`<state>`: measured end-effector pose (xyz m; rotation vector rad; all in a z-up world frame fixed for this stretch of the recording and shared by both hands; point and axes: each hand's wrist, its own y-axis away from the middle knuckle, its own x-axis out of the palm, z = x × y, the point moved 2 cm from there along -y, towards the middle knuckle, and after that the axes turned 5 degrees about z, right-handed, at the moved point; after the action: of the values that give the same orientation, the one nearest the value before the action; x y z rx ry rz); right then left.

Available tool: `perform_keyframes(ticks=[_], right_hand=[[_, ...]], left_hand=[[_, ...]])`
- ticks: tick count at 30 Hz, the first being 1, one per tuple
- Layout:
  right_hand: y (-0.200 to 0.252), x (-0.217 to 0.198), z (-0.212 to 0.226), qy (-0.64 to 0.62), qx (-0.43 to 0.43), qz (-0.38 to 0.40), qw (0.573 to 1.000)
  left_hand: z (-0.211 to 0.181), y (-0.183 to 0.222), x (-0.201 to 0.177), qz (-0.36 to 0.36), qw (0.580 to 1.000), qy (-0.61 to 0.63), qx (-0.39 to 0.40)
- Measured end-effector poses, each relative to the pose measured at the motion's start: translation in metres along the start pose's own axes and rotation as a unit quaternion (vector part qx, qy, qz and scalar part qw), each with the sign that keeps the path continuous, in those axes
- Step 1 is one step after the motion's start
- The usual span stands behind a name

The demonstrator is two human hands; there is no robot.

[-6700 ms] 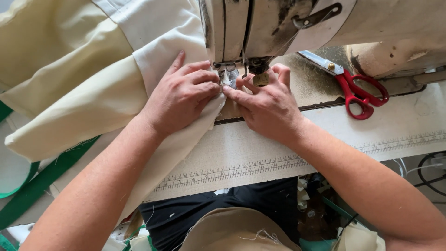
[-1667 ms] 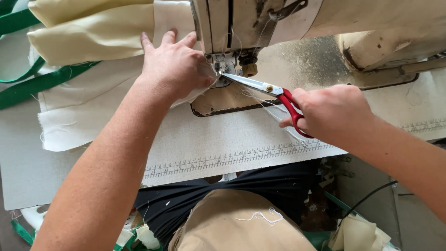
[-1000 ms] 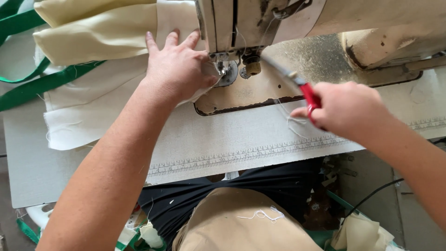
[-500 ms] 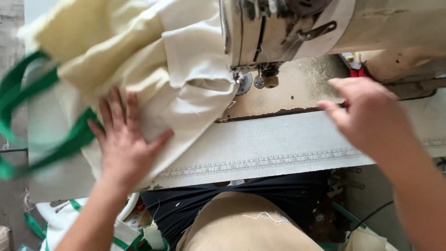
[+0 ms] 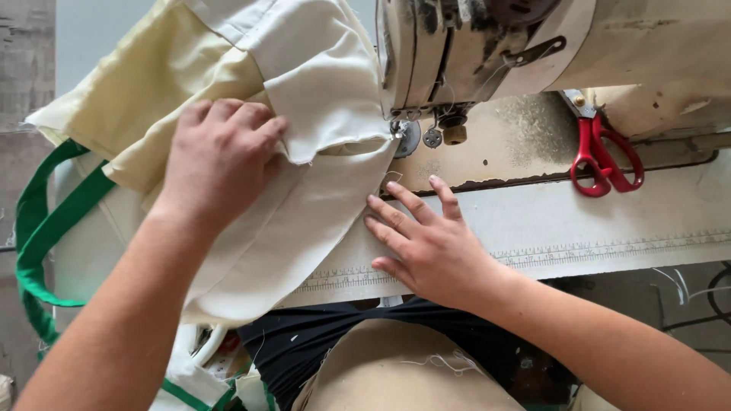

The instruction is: Sewing a tote bag using an industrial sewing machine and trimming threads with scissors

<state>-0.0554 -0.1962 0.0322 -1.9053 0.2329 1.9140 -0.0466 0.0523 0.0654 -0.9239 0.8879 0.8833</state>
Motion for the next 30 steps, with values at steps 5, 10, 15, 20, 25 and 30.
perform_keyframes(ticks=[5, 10, 15, 20, 25, 30], right_hand=[[0.006, -0.006, -0.001, -0.096, 0.023, -0.048, 0.994], [0.014, -0.014, -0.035, -0.172, 0.126, -0.117, 0.97], [-0.001, -0.018, -0.045, -0.2, 0.145, -0.133, 0.96], [-0.032, -0.021, -0.023, -0.126, 0.083, -0.181, 0.972], [-0.047, -0.032, -0.019, -0.169, 0.034, -0.263, 0.949], [-0.033, -0.018, -0.027, -0.303, 0.167, -0.276, 0.897]], left_hand=[[-0.023, -0.012, -0.052, -0.034, 0.954, -0.297, -0.013], [-0.065, 0.051, -0.036, 0.229, 0.962, 0.15, -0.004], [-0.03, 0.041, -0.075, 0.118, 0.941, 0.314, -0.043], [-0.043, 0.016, -0.104, 0.019, 0.992, 0.11, 0.064], [-0.078, 0.007, -0.063, -0.112, 0.985, 0.129, -0.001], [-0.077, -0.024, -0.03, -0.2, 0.975, 0.029, -0.09]])
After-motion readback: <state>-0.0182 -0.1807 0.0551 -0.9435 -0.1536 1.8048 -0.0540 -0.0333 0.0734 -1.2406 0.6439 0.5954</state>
